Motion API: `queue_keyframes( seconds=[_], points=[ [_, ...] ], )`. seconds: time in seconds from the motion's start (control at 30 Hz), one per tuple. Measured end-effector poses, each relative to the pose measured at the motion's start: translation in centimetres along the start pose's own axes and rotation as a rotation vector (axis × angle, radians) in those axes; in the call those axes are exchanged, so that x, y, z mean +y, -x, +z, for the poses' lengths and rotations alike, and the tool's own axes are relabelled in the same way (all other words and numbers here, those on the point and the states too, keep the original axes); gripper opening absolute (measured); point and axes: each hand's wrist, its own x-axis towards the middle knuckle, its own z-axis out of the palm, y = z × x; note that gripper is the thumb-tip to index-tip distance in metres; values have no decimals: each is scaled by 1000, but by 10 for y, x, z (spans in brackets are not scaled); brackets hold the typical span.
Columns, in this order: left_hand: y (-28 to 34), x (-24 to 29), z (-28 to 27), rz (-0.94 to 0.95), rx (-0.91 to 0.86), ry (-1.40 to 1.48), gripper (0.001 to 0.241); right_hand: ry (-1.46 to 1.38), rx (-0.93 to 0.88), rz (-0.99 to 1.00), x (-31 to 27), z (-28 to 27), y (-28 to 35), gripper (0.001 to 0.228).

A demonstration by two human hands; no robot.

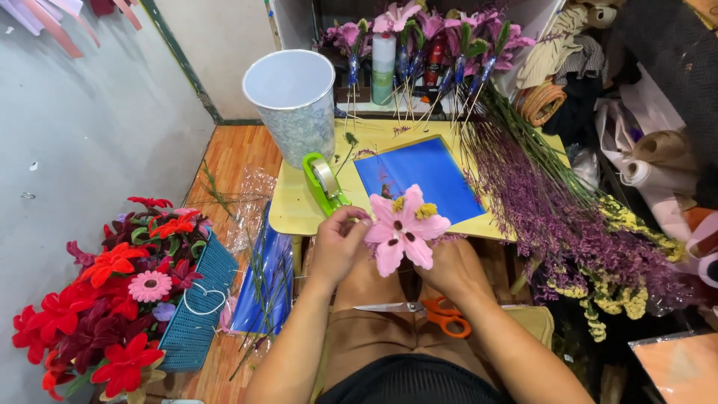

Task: The person arranges artificial flowers on a blue mat, using orange scissors to trim the stems of purple and yellow flowers. They handle pink and red flowers, placing them into a white bucket and adjusting their positions on the mat.

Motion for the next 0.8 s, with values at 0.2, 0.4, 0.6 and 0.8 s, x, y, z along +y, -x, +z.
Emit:
queue_keyframes(
  seconds=[0.2,0.4,0.6,0.8],
  points=[
    [1,24,2,401,-39,-305,9,-43,48,-7,-4,2,6,21],
    [-10,-7,-19,237,38,119,41,-76,132,-28,-3,-6,1,16],
    [-9,-52,-5,68,30,-23,23,-109,222,-47,-2,-15,-10,11],
    [28,16,39,-54,-98,-410,37,37,80,-11,-122,-88,-33,15]
  ],
)
